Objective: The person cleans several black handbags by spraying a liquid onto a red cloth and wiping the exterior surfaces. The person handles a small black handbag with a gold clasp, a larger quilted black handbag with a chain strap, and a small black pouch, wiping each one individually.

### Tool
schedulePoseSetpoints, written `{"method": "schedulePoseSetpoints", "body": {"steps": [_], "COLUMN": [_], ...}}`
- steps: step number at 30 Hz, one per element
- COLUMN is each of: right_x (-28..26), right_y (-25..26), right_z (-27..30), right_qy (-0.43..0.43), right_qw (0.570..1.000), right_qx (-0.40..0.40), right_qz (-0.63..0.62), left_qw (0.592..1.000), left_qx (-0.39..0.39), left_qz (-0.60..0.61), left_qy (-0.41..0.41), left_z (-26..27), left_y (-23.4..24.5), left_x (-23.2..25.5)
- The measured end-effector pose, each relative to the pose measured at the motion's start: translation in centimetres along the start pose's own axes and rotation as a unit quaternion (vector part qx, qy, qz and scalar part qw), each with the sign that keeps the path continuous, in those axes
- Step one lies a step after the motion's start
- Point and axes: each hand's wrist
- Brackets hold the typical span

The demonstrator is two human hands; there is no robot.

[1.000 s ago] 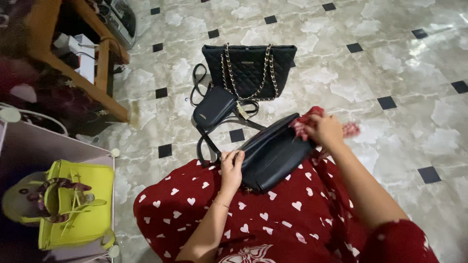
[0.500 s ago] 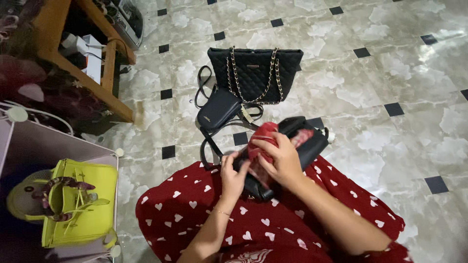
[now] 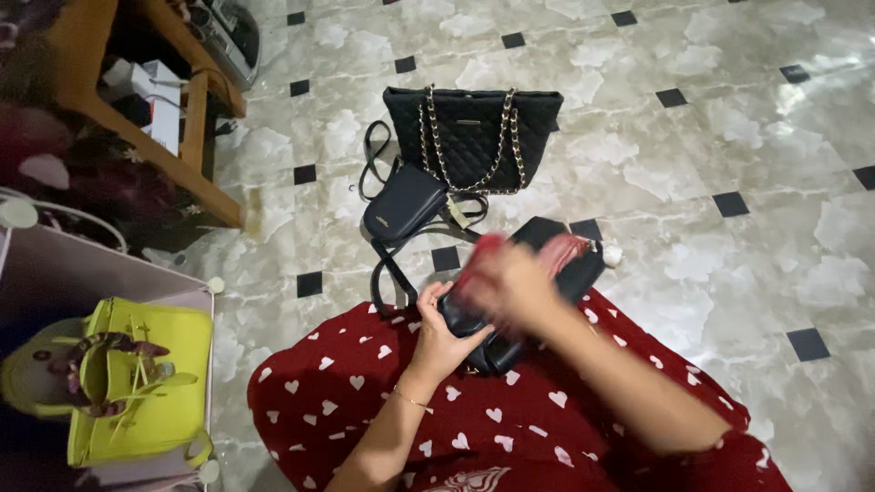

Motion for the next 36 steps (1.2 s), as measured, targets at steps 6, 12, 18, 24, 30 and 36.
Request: {"method": "schedulePoseSetpoints", "body": {"steps": [6, 12, 18, 24, 30, 36], "right_x": [-1.9, 15.6, 10.2, -4.5, 7.8, 10.3], "right_y": [-2.0, -1.4, -2.1, 0.8, 2.9, 2.1], "right_z": [1.4, -2.4, -0.9, 4.0, 2.4, 0.1], "right_qy": [0.037, -0.133, -0.070, 0.091, -0.311, -0.146], "right_qw": [0.996, 0.974, 0.982, 0.991, 0.942, 0.957], "right_qx": [-0.049, 0.050, 0.044, 0.038, 0.033, -0.069], "right_qz": [-0.061, 0.178, 0.168, -0.095, -0.125, 0.242], "left_qw": [0.996, 0.996, 0.997, 0.998, 0.975, 0.956], "left_qx": [0.038, 0.045, 0.042, -0.028, -0.093, -0.026], "left_qz": [0.077, 0.057, 0.039, -0.045, -0.146, 0.004], "left_qy": [-0.002, -0.055, -0.042, -0.027, 0.140, 0.291], "left_z": [2.7, 1.8, 0.9, 0.0, -2.0, -2.7], "left_y": [-0.3, -0.3, -0.2, 1.5, 2.1, 0.0], "left_x": [-2.8, -0.2, -0.5, 0.3, 1.9, -2.3]}}
Point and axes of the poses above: each hand's wrist, its own z-axis away from the middle knuckle, its own y-axis out of the back of the hand, x = y × z, and after that the axes turned 15 degrees about x, right-handed
